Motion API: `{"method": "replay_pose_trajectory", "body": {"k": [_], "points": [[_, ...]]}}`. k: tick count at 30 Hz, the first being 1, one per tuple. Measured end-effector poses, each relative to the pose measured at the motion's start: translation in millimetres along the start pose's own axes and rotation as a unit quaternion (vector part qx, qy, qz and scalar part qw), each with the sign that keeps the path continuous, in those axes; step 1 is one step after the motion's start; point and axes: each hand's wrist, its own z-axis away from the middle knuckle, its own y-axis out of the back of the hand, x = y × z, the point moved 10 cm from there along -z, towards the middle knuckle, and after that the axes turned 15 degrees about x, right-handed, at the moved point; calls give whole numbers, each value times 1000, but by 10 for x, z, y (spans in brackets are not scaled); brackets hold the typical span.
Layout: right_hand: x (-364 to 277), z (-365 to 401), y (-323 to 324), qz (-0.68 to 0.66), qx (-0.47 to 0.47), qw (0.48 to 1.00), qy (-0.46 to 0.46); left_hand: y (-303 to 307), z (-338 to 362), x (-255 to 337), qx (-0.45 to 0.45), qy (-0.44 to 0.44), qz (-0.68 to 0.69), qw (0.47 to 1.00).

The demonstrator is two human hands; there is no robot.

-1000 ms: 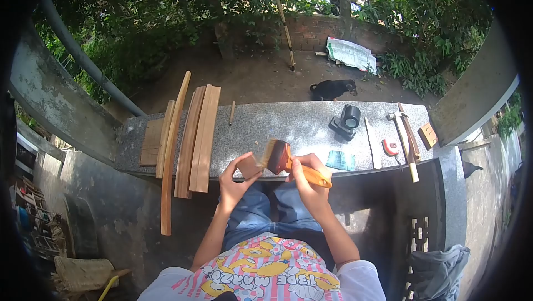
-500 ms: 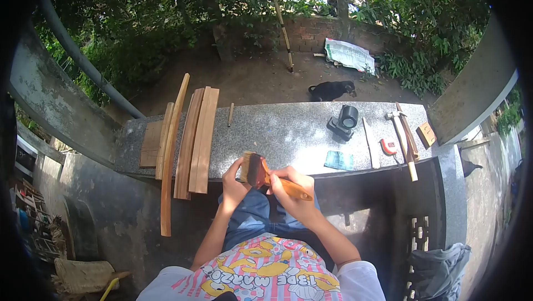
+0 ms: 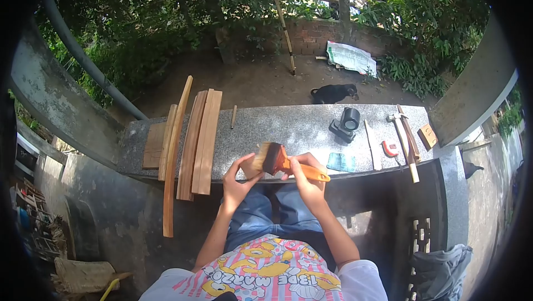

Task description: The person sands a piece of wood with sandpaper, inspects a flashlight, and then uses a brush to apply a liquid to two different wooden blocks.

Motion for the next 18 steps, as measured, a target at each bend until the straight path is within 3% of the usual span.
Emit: {"method": "replay_pose_trajectory", "body": {"k": [2,5,8,12,14,16,18], "points": [[-165,-116,248,48,49,994,85,36,41,-79,18,-7,5,1000],[-212,-83,511,4,90,995,36,103,99,-297,79,50,45,995],[-173,5,693,43,89,993,58,-123,230,-753,-4,78,46,996],[-163,92,817,31,102,994,31,-66,248,-975,63,226,214,948],[-181,132,845,24,100,994,26,14,236,-809,37,217,193,956],[-151,187,834,-46,75,996,0,-61,403,-689,18,406,379,832],[-217,239,714,-88,53,994,-20,-30,402,-601,13,436,381,815]]}}
